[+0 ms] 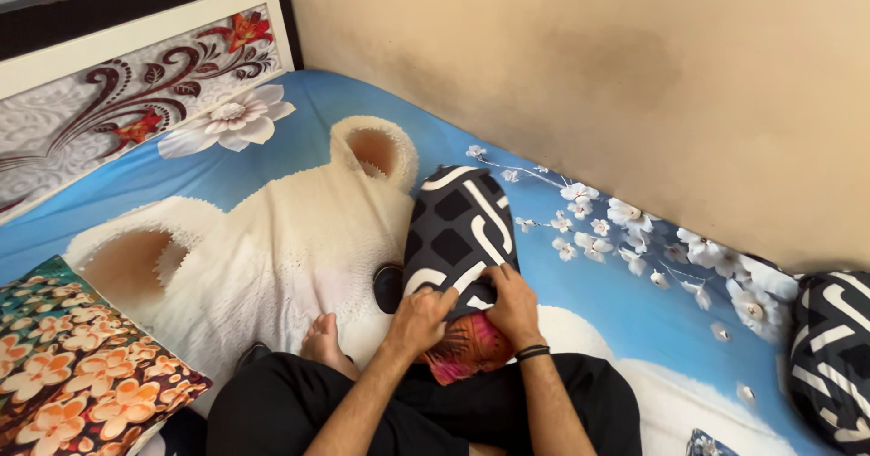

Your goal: The person sits on a bed and stuffs a cylindrical orange pillow with a black and white patterned fabric. They repeatedly pull and tuck the fabric over the pillow, adjusting it to fit snugly.

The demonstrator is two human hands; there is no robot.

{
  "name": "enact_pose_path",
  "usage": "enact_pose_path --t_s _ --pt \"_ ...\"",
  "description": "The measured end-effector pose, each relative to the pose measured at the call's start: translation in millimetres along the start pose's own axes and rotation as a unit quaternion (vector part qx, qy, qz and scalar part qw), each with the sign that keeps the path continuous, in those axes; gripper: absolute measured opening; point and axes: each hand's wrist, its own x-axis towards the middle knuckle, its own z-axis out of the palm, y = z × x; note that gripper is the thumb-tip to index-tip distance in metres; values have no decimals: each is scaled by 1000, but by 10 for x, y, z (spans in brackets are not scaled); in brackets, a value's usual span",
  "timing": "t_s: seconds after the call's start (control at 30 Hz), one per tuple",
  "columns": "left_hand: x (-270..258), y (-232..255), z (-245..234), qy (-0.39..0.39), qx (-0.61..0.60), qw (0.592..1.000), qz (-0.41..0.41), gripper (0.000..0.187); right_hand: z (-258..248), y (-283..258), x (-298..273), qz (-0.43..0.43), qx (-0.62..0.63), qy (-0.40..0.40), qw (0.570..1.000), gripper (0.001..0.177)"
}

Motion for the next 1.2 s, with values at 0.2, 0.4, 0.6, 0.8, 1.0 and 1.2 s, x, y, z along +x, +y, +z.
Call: enact_pose_path --t_s 0.2,0.4,0.6,0.8,1.0,1.2 --pt "-167 -312 20 -8 58 988 -145 49 158 601 -142 44 -146 -40 988 38" --pt "-477 -266 384 -82 182 969 -147 53 81 715 -687 -42 -221 -130 966 42" --pt "-733 -94 490 -120 240 953 -139 60 -229 566 -884 -51 -175 -120 976 56" --pt "-812 -61 150 -160 210 961 -80 65 -404 363 -883 -102 -175 -152 967 54" --pt "-916 8 -128 -220 131 954 -156 79 -381 389 -844 -23 -101 -121 987 46" --pt "-925 69 75 -213 -61 926 -307 115 5 889 -639 0 -77 -161 984 51"
